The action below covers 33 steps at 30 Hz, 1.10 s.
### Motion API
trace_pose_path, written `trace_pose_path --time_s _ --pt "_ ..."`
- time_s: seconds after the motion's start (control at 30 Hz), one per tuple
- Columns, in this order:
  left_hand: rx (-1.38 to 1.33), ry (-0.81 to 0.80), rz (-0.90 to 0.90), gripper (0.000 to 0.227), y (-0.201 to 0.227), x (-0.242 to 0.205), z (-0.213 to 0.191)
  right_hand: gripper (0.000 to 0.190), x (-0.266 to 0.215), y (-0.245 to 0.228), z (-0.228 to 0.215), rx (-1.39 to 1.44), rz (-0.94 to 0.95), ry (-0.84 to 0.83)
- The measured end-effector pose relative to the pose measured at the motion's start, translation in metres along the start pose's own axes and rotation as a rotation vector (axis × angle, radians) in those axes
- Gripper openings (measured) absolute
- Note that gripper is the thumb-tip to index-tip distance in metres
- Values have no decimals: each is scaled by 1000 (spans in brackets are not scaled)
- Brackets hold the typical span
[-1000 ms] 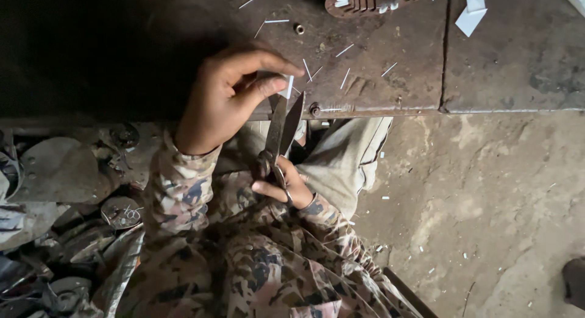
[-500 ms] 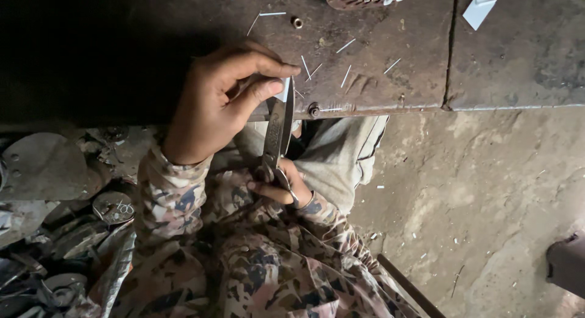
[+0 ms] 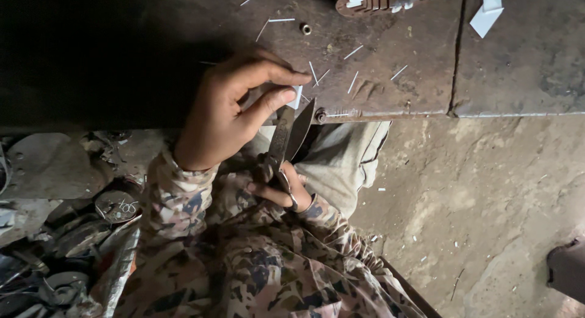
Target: The person cuts small white rectangular pieces with scissors and inserts them into the slots of a brown circular stator-like component. The person repeats this process, cutting and placing pieces into the slots.
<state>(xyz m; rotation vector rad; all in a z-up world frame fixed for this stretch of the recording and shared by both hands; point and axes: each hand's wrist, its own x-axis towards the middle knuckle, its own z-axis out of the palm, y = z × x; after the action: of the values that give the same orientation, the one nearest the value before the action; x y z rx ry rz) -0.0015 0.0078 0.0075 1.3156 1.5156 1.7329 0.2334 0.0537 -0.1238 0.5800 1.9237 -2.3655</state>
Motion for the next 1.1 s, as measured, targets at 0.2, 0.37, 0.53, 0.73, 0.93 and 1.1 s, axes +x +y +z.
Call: trace_pose_path --time_s 0.2,0.37,0.53,0.73,0.93,1.1 --pt "4 -20 -30 18 1 0 -1 24 -2 15 -1 34 -63 44" --pt "15 -31 12 16 -5 -1 -1 23 -8 32 -7 11 -90 67" --pt "35 -31 75 15 -11 0 1 23 -13 52 -11 -57 -112 112" --pt "0 -26 17 17 -6 -3 2 22 -11 48 -8 -22 -87 118" --pt "-52 43 18 13 -3 -1 4 36 -3 25 -3 20 -93 22" --pt "-157 60 56 14 -4 -1 4 29 -3 26 -3 93 -61 -4"
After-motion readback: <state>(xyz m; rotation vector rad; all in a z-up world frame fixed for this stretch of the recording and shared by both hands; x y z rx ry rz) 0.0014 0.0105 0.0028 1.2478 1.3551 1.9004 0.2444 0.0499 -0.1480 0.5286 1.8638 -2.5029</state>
